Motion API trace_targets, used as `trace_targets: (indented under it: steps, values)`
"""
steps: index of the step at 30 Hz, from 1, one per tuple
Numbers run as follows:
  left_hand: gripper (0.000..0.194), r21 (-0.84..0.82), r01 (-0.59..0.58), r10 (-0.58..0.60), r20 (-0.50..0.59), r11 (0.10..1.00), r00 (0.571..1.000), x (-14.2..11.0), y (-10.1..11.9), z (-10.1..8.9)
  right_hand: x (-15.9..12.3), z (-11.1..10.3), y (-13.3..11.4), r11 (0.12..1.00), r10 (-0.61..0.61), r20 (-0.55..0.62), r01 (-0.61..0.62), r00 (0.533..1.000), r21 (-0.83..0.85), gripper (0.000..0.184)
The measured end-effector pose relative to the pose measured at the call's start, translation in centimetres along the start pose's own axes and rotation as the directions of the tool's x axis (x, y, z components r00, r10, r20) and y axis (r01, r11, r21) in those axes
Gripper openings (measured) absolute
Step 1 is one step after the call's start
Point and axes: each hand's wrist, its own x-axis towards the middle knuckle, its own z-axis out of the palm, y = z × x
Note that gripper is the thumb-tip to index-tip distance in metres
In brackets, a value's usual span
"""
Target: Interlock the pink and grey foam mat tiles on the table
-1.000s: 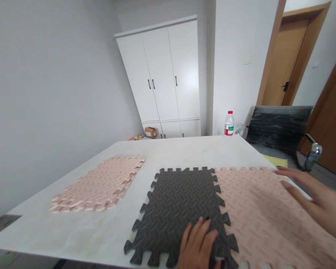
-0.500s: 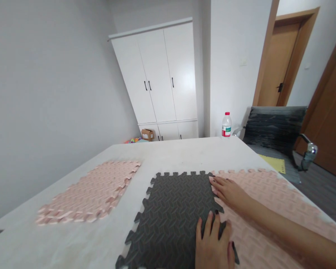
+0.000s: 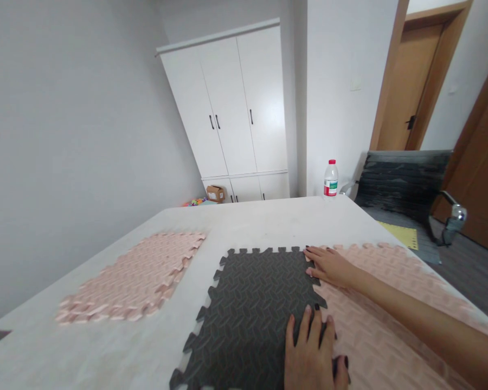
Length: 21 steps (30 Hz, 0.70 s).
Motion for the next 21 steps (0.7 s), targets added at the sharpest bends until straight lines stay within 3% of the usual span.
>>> trace_targets:
  steps: [3,6,9,11,12,14,16,18,21]
  values:
    - [0.047,-0.034,0.018,-0.015,0.066,0.999,0.998,0.0,0.3,-0.1,-0.3,0.9,-0.3,1.000,0.000,-0.036,-0.001,0.999,-0.017,0.066]
    - [0.051,-0.090,0.067,-0.046,0.224,0.994,0.974,0.2,0.7,-1.1,-0.5,1.2,-0.6,0.999,0.014,-0.046,-0.016,0.999,-0.042,0.066]
    - [0.056,-0.219,0.055,0.051,0.449,0.974,0.892,0.8,0.3,-3.9,-0.5,1.3,-0.5,0.999,0.016,-0.030,-0.018,0.999,-0.050,0.067]
    - [0.057,-0.280,0.055,0.104,0.523,0.959,0.846,1.4,-1.2,-6.6,-0.5,1.3,-0.4,0.999,0.012,-0.013,-0.012,1.000,-0.049,0.068]
    - [0.056,-0.263,0.084,0.067,0.518,0.961,0.853,1.6,-2.6,-8.1,-0.5,1.3,-0.3,0.999,0.012,-0.006,-0.012,1.000,-0.047,0.068]
    - [0.049,-0.124,0.209,-0.139,0.419,0.970,0.897,1.4,-6.4,-11.1,-0.5,1.3,-0.2,0.999,0.018,0.001,-0.018,1.000,-0.038,0.069]
    - [0.041,0.036,0.372,-0.367,0.269,0.928,0.890,0.5,-11.7,-14.0,-0.5,1.3,-0.2,0.999,0.023,-0.008,-0.023,1.000,-0.022,0.069]
    - [0.047,0.232,0.531,-0.567,0.135,0.815,0.812,-1.2,-17.7,-16.6,-0.6,1.4,-0.2,1.000,0.022,-0.025,-0.022,0.999,-0.006,0.068]
    - [0.052,0.496,0.714,-0.816,-0.018,0.494,0.578,-4.3,-25.6,-19.4,-0.7,1.5,-0.2,1.000,0.022,-0.043,-0.022,0.999,0.006,0.067]
